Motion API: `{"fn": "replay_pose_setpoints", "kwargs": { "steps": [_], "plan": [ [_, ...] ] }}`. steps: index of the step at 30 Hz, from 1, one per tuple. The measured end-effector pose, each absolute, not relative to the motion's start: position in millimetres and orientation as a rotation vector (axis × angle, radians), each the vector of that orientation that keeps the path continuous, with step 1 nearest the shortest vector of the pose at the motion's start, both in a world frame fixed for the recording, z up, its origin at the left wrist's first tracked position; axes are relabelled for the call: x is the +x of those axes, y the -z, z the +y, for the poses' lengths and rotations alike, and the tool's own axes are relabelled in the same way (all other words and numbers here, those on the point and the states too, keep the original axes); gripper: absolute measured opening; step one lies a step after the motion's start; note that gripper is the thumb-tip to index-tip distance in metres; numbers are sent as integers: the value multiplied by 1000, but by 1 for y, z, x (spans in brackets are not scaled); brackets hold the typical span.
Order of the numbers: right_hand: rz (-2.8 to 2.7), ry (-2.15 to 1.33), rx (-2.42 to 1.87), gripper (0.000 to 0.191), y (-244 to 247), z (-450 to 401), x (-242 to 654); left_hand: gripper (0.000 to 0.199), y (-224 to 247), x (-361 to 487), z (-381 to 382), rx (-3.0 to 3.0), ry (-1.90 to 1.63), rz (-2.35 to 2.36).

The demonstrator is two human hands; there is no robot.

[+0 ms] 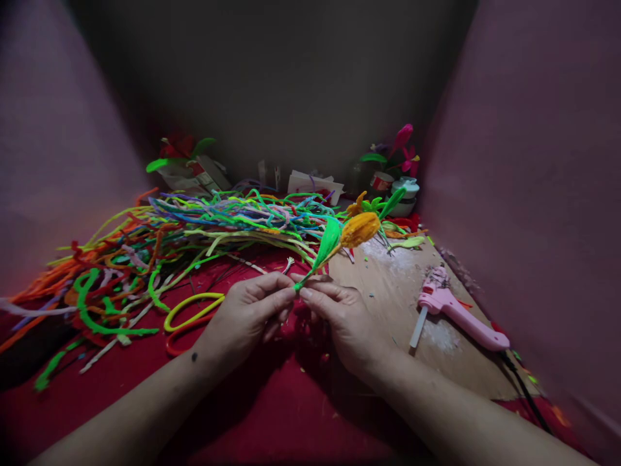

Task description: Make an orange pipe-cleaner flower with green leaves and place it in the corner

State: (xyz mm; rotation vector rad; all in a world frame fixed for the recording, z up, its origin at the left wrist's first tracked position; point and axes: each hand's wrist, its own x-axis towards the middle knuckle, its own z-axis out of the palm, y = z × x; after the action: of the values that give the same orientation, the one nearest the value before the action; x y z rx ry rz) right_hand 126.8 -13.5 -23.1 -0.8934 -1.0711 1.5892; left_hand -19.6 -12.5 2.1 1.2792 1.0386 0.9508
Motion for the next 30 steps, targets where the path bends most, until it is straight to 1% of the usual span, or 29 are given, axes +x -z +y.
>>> {"fn": "replay_pose_setpoints", "kwargs": {
  "steps": [3, 7, 14, 16, 18, 21, 24, 27, 30],
  "plan": [
    [-1078, -1593, -900, 20, 23, -13, 127, 20, 1, -20, -9, 1071, -898, 909],
    [-1112, -1579, -893, 16, 25, -10, 127, 17, 5, -24, -5, 874, -806, 740],
    [-1050, -1569, -850, 8, 28, -9, 126, 14, 3, -31, -2, 812, -657, 651],
    [-1047, -1559, -838, 7, 28, -9, 126, 18, 1, -27, -6, 928, -693, 729],
    [-1034, -1557, -857, 8, 28, -10, 125, 22, 1, -23, -11, 1205, -812, 915],
    [-999, -1553, -890, 10, 28, -11, 125, 18, 7, -19, -17, 1923, -1025, 1226],
    [-998, -1524, -943, 11, 29, -12, 125, 22, 17, -22, -17, 2502, -984, 1337],
    [-1009, -1516, -1006, 12, 28, -12, 125, 24, 19, -26, -15, 2603, -1020, 1240],
    [-1047, -1494, -983, 12, 28, -12, 126, 19, 13, -24, -14, 2257, -1106, 1182]
  ]
}}
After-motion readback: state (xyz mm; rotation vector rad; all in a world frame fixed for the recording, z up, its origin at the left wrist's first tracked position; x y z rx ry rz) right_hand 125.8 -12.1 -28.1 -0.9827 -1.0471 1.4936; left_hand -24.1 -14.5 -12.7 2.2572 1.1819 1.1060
